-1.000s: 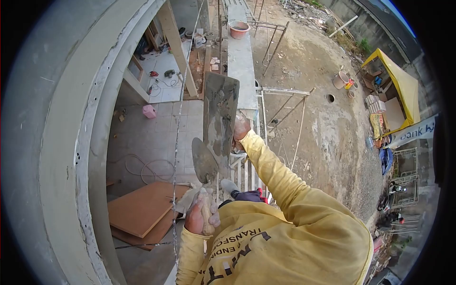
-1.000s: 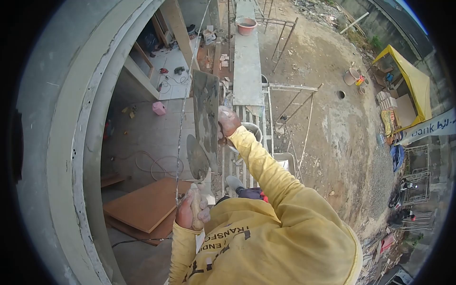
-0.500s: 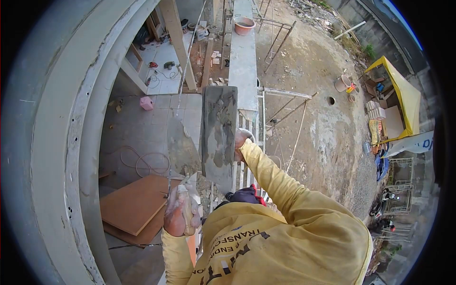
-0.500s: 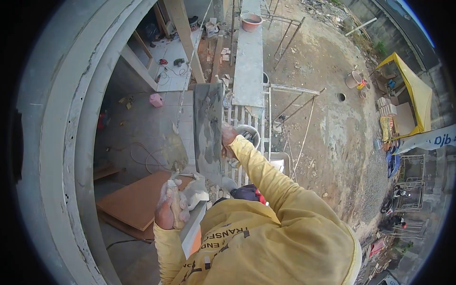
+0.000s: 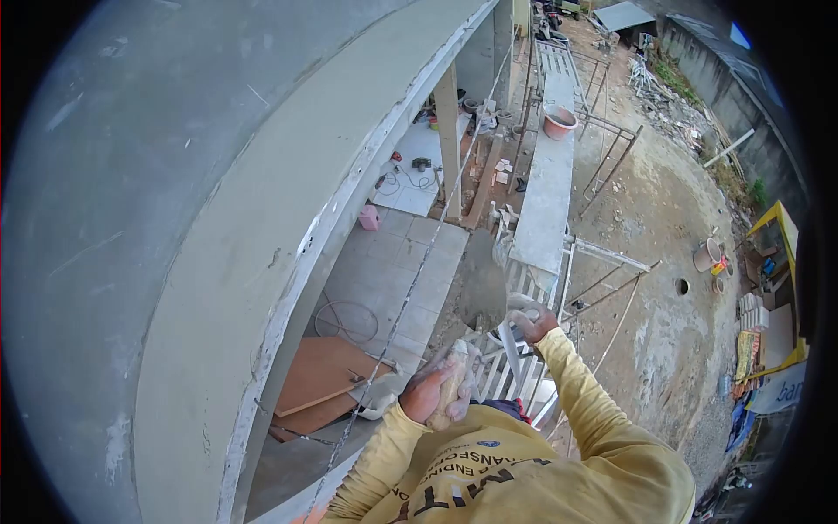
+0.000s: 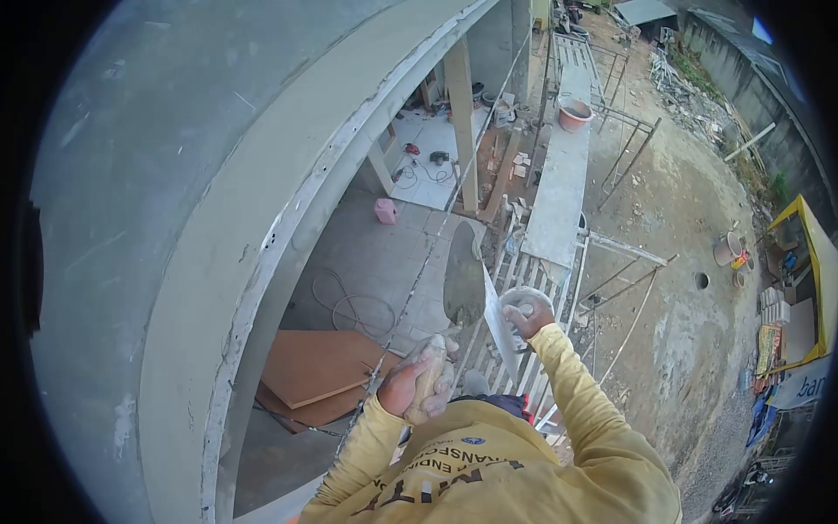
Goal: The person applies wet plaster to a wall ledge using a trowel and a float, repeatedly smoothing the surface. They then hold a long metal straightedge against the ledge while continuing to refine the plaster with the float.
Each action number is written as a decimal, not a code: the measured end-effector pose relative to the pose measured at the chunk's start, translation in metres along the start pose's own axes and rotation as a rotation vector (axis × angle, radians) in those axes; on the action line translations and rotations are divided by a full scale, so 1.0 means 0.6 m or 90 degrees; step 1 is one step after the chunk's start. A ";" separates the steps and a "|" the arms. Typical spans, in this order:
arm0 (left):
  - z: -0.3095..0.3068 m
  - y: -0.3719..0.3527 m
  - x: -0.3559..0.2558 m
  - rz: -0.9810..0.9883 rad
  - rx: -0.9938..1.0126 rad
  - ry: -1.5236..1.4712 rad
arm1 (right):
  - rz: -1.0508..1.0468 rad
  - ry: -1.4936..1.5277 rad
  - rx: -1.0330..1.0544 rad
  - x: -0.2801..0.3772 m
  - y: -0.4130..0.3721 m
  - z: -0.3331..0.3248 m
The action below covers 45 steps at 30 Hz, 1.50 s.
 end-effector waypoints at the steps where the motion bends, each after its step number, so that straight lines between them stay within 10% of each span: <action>1: 0.002 -0.012 -0.003 0.008 0.007 0.003 | -0.016 -0.058 0.029 -0.005 -0.013 -0.015; 2: 0.003 -0.025 -0.006 0.049 -0.050 0.109 | -0.023 -0.063 0.025 -0.017 -0.026 -0.028; 4: -0.001 -0.042 -0.002 0.108 -0.147 0.243 | 0.392 0.030 0.023 -0.066 -0.047 -0.043; 7: -0.023 -0.058 0.017 0.263 -0.274 0.475 | 0.416 0.189 -0.009 -0.162 -0.059 -0.057; 9: -0.009 -0.069 0.015 0.309 -0.311 0.490 | 0.390 0.387 -0.064 0.062 -0.074 -0.053; 13: 0.021 -0.102 0.001 0.429 -0.426 0.625 | 0.128 0.212 -0.060 0.161 -0.112 -0.029; 15: 0.020 -0.108 -0.003 0.453 -0.441 0.628 | -0.308 -0.134 -0.067 0.195 -0.118 -0.009; 20: 0.020 -0.124 0.013 0.715 -0.489 0.930 | -0.298 -0.194 0.026 0.248 -0.131 0.028; 25: 0.012 -0.170 0.077 0.647 -0.521 0.859 | -0.463 -0.436 -0.113 0.311 -0.099 0.026; 30: -0.027 -0.217 0.133 0.568 -0.563 0.780 | -0.534 -0.196 -0.134 0.479 -0.047 -0.012; 35: -0.072 -0.249 0.180 0.473 -0.662 0.738 | -0.139 -0.029 0.249 0.678 0.002 -0.052; 45: -0.113 -0.263 0.242 0.467 -0.713 0.577 | -0.123 -0.280 0.338 0.801 0.163 0.014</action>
Point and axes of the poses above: each hand's wrist, its own y-axis towards the middle knuckle, its own z-axis out of the palm, x = y × z, the point moved 1 cm from there along y, towards the middle knuckle, and after that the axes turned 4 degrees about -z, right-handed, at the moved point
